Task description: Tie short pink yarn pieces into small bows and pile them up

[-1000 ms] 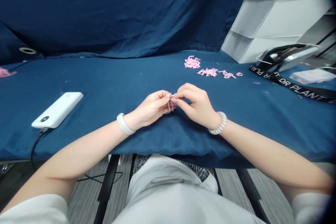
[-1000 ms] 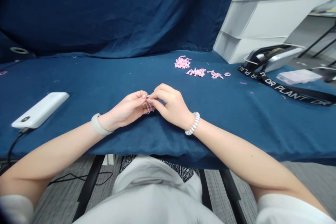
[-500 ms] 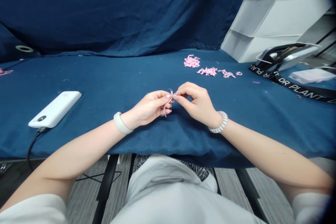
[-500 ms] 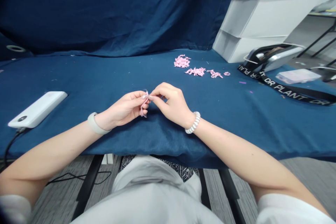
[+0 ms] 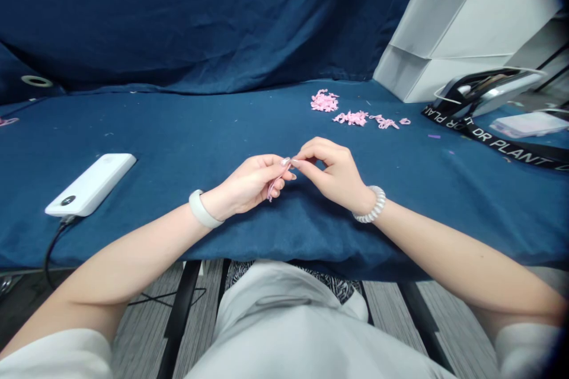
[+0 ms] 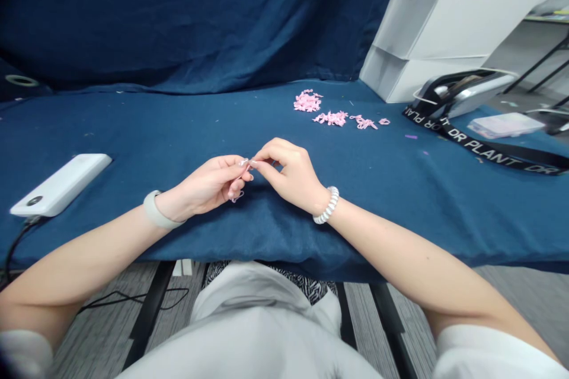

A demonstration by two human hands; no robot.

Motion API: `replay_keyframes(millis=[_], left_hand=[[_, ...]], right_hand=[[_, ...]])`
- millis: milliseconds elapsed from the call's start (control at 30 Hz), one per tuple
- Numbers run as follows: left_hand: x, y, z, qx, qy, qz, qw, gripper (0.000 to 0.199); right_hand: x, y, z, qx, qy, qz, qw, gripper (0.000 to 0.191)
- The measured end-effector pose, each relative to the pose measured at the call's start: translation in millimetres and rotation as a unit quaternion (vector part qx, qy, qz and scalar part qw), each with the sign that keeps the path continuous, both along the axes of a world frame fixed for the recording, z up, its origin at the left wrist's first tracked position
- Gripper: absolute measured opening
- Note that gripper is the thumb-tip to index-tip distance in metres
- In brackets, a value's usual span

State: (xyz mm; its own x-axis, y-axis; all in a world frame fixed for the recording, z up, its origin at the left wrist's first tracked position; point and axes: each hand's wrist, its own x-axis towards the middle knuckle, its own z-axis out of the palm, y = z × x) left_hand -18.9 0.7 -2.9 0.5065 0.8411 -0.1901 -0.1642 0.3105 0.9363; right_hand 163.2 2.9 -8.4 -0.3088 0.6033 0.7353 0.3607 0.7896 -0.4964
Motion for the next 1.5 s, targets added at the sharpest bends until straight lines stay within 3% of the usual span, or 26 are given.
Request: replay_keyframes(millis=[167, 433, 733, 1000, 1400, 1500], left_hand=[[3, -4, 8.1, -0.039, -0.009, 0.043, 0.998, 0.02], [4, -6, 16.1, -0.052, -0.039, 0.033, 0.997, 0.012], [1, -6, 11.9, -0.064, -0.027, 0.021, 0.997, 0.006], [-1, -5, 10.5, -0.062, -0.045, -0.006, 0.997, 0.011], [-7, -5, 14.2, 0.016, 0.003, -0.046, 0.999, 0.028], [-7, -4, 14.8, 0.016, 0.006, -0.052, 0.998, 0.03]], right_hand=[[2, 1, 1.2, 0.017, 0.005, 0.007, 1.0, 0.01], [4, 1, 0.7, 0.033, -0.001, 0.005, 0.999, 0.008], [4, 0, 1.7, 0.074, -0.017, 0.009, 0.997, 0.007], [4, -3, 3.9, 0.106, -0.026, 0.007, 0.994, 0.009], [3, -6, 6.9, 0.142, -0.013, 0.002, 0.99, 0.002], [4, -6, 7.0, 0.142, -0.019, 0.009, 0.99, 0.01]])
